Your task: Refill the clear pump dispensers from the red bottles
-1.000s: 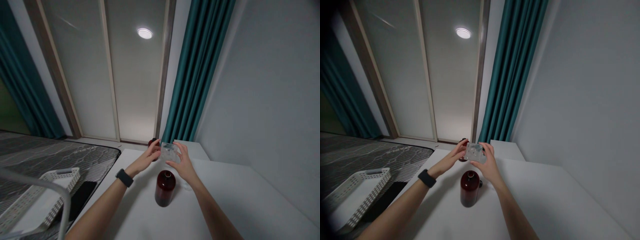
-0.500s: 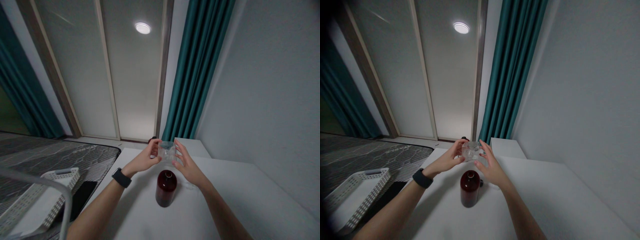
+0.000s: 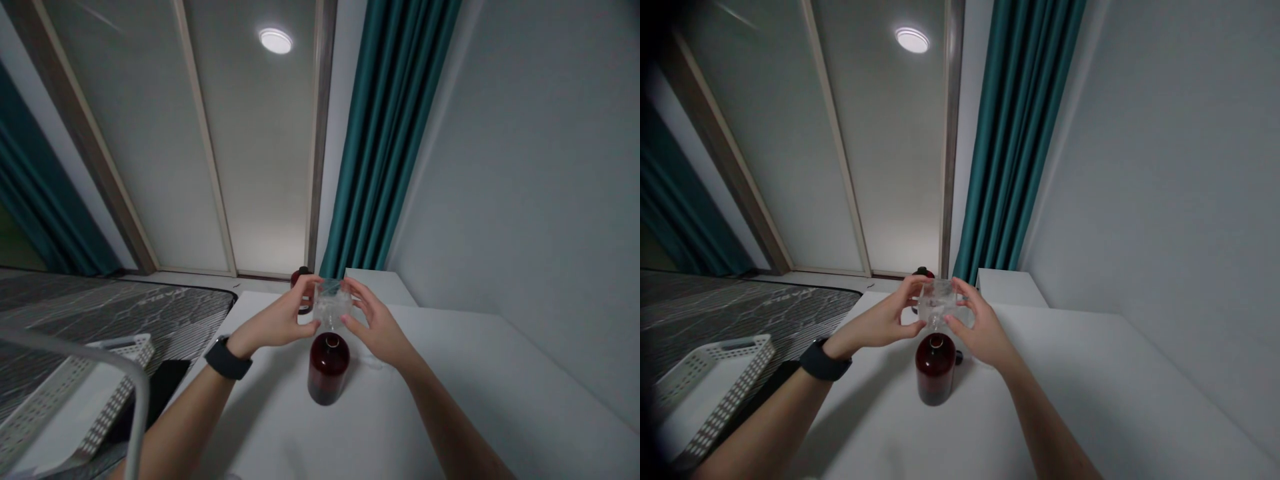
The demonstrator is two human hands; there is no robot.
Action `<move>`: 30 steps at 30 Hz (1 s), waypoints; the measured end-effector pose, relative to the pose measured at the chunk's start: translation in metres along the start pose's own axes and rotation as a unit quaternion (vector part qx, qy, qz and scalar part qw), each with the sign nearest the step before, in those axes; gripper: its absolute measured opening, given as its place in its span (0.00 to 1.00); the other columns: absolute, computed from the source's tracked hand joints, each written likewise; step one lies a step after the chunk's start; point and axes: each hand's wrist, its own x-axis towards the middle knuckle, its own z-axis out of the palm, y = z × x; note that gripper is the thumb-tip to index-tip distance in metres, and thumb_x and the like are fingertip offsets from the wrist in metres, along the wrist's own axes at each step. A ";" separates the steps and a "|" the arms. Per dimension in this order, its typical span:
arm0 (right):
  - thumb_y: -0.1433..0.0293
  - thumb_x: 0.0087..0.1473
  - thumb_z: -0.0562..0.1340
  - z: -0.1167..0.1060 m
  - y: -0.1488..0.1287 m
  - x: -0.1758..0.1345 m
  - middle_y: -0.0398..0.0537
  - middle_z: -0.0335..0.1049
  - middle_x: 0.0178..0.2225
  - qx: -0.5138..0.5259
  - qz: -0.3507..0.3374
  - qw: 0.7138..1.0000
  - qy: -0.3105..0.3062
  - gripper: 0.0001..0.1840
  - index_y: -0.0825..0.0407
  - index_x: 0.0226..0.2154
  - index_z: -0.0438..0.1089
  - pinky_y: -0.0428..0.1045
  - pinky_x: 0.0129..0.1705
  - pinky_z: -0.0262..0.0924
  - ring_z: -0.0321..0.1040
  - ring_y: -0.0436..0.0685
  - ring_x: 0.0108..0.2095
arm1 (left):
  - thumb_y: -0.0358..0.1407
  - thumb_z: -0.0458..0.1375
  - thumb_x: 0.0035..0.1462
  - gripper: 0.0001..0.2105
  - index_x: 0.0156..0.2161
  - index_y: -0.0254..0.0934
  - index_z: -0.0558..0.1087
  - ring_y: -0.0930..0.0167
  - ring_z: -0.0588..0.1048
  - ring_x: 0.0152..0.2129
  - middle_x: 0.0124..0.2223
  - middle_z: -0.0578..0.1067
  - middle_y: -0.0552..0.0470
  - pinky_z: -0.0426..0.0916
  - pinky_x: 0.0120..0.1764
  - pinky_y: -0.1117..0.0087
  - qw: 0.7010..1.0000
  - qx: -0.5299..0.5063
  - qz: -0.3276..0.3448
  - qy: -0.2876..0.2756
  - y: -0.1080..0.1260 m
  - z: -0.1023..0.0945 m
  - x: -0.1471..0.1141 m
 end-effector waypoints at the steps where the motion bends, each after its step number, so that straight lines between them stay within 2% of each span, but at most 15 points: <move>1: 0.66 0.55 0.64 0.000 0.000 -0.001 0.53 0.58 0.64 0.001 0.000 1.000 -0.001 0.35 0.43 0.63 0.56 0.62 0.63 0.55 0.56 0.63 0.64 | 0.29 0.60 0.54 0.29 0.59 0.41 0.55 0.62 0.71 0.52 0.58 0.64 0.42 0.68 0.55 0.52 1.000 0.006 0.006 -0.004 0.001 -0.001 -0.001; 4: 0.68 0.54 0.64 -0.001 -0.001 -0.002 0.53 0.55 0.65 -0.010 -0.005 1.000 -0.005 0.38 0.43 0.65 0.53 0.62 0.63 0.55 0.55 0.63 0.64 | 0.31 0.61 0.55 0.30 0.60 0.41 0.53 0.61 0.71 0.53 0.59 0.64 0.41 0.67 0.57 0.50 1.000 0.026 0.014 -0.008 0.001 -0.004 -0.003; 8: 0.69 0.54 0.64 -0.003 -0.003 -0.004 0.54 0.56 0.62 -0.046 -0.030 0.998 -0.013 0.40 0.43 0.66 0.51 0.62 0.62 0.57 0.56 0.63 0.63 | 0.31 0.61 0.55 0.38 0.65 0.42 0.46 0.59 0.70 0.55 0.60 0.64 0.39 0.65 0.58 0.49 0.999 0.051 0.004 -0.012 0.000 -0.006 -0.004; 13: 0.71 0.53 0.65 -0.005 -0.003 -0.004 0.52 0.57 0.60 -0.067 -0.054 0.996 -0.020 0.40 0.42 0.65 0.53 0.61 0.62 0.59 0.58 0.62 0.61 | 0.32 0.62 0.55 0.35 0.64 0.40 0.51 0.57 0.67 0.58 0.64 0.60 0.38 0.65 0.59 0.49 0.996 0.087 0.014 -0.018 -0.002 -0.005 -0.003; 30: 0.75 0.50 0.65 -0.008 -0.015 -0.007 0.50 0.56 0.60 -0.098 -0.079 0.992 -0.027 0.40 0.39 0.62 0.54 0.61 0.62 0.58 0.57 0.63 0.62 | 0.31 0.62 0.54 0.33 0.62 0.41 0.54 0.58 0.70 0.54 0.61 0.65 0.41 0.66 0.58 0.50 0.992 0.120 0.032 -0.023 0.013 -0.010 -0.004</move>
